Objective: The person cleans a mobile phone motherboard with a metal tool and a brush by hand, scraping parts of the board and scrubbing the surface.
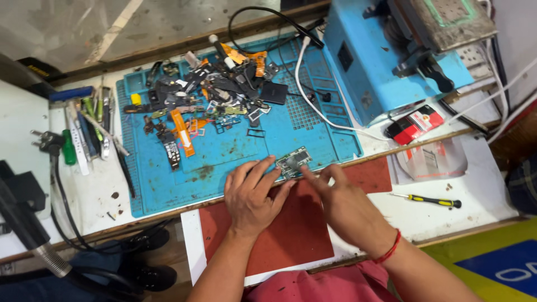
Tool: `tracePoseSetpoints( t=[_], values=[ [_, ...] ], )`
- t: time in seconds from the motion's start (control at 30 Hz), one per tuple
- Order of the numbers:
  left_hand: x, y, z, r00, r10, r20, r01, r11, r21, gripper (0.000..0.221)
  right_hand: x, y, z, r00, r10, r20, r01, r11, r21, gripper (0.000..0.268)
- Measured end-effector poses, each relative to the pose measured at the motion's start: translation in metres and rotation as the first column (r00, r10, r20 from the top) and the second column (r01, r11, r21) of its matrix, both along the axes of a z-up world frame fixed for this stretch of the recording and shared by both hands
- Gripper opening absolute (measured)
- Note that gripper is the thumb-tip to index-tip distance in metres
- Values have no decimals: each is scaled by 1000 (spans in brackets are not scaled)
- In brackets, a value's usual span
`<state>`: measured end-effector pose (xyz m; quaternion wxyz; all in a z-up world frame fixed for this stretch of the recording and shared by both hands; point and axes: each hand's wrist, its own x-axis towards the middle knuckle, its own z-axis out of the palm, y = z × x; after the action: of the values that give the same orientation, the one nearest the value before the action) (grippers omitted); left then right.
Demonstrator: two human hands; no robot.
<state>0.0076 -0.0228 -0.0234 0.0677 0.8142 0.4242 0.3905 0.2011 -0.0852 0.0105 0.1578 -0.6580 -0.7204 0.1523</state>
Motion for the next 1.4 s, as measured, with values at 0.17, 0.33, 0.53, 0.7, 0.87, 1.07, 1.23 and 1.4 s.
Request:
tracePoseSetpoints(
  t=[0.17,0.33,0.53,0.7,0.87,1.07,1.23,1.4],
  values=[
    [3,-5,-6,999,29,-19,-29,1000,-11,43,1,5,0,997,-17,71,22,997,-74,60],
    [5,-5,-4,997,57,-60,-59,998,-36,54,11,8,4,995,-91,28,90,995,38,56],
    [8,-6,-1,987,78,-142,-83,996,-28,51,0,-5,4,989,98,107,-88,991,-97,60],
    [7,-5,4,986,74,-153,-84,995,-55,49,5,-3,2,998,49,31,-49,998,-27,57],
    [7,-2,13,994,40,-100,-54,988,-143,49,31,4,5,992,49,112,-39,995,-88,65],
    [-5,17,30,989,-96,-108,49,927,-371,51,51,39,31,955,192,225,-174,980,-99,70],
    [-30,33,36,963,-241,-120,183,913,-363,49,27,47,32,860,393,326,-353,919,-177,64],
    [-41,41,30,960,-268,-86,217,900,-377,50,44,63,36,880,387,276,-357,921,-152,71]
  ],
)
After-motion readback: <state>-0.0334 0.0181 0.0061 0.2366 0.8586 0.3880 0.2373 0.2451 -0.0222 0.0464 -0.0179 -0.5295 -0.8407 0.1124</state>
